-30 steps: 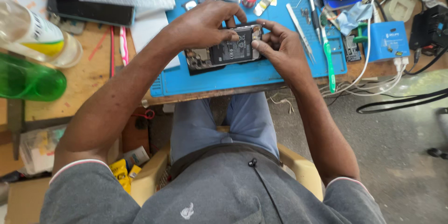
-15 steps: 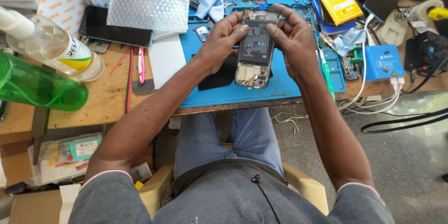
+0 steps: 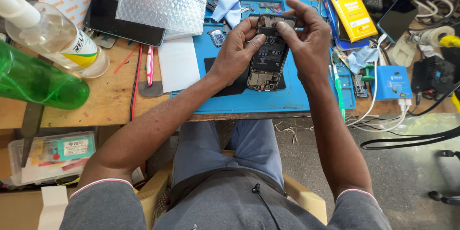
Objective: The person removes a protective film from a smartphone screen, then places the screen onto a disassembled phone body. They connect internal ribbon cables and a charging cable to test the device, then disconnect the cable and set the phone aside.
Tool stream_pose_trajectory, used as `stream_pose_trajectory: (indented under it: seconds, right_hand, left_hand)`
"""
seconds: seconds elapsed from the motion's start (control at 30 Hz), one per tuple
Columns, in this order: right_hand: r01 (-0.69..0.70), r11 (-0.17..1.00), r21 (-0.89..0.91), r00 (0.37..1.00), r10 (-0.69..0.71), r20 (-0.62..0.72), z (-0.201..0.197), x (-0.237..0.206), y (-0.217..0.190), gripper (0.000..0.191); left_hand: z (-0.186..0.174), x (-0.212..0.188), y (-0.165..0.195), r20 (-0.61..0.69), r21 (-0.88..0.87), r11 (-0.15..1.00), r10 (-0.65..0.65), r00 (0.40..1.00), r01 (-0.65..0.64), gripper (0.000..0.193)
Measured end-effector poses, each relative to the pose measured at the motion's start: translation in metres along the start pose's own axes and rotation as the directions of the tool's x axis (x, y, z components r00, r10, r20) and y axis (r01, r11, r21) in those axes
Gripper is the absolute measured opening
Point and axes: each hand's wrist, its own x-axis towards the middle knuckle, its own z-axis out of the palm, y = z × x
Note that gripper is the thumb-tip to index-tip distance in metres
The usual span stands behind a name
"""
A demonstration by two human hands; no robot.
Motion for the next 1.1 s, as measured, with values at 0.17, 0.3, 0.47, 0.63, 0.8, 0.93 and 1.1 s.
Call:
stream_pose_trajectory:
  seconds: [0.17, 0.3, 0.47, 0.63, 0.8, 0.93, 1.1]
  right_hand:
    - [0.204, 0.89, -0.407, 0.979, -0.192, 0.071, 0.015, 0.007, -0.012, 0.024]
    - [0.167, 0.916, -0.364, 0.986, -0.157, 0.057, 0.02, 0.011, -0.011, 0.02]
    - [0.094, 0.942, -0.323, 0.996, -0.093, 0.018, 0.022, 0.012, -0.009, 0.018]
    - [0.133, 0.934, -0.333, 0.991, -0.133, 0.025, 0.027, 0.007, -0.011, 0.017]
    - [0.139, 0.918, -0.372, 0.99, -0.133, 0.043, 0.029, 0.003, -0.016, 0.019]
    - [0.123, 0.937, -0.326, 0.992, -0.103, 0.078, 0.024, 0.0, -0.02, 0.021]
    - [0.15, 0.927, -0.344, 0.988, -0.129, 0.084, 0.025, 0.0, -0.02, 0.021]
  left_hand:
    - [-0.001, -0.001, 0.002, 0.013, 0.046, 0.998, 0.045, 0.999, -0.045, 0.028]
    - [-0.003, -0.001, 0.004, 0.001, 0.062, 0.998, -0.003, 1.0, 0.003, 0.028]
    - [-0.006, -0.002, 0.009, -0.035, 0.183, 0.981, 0.078, 0.996, -0.07, 0.023]
    - [-0.012, 0.004, 0.011, -0.1, 0.084, 0.996, -0.004, 0.995, 0.012, 0.025]
    - [-0.016, 0.006, 0.008, -0.133, 0.295, 0.953, 0.108, 0.985, -0.064, 0.023]
    - [-0.014, 0.006, 0.006, -0.127, 0.308, 0.943, 0.174, 0.977, -0.128, 0.02]
    - [-0.012, 0.005, 0.007, -0.142, 0.336, 0.934, 0.179, 0.974, -0.122, 0.02]
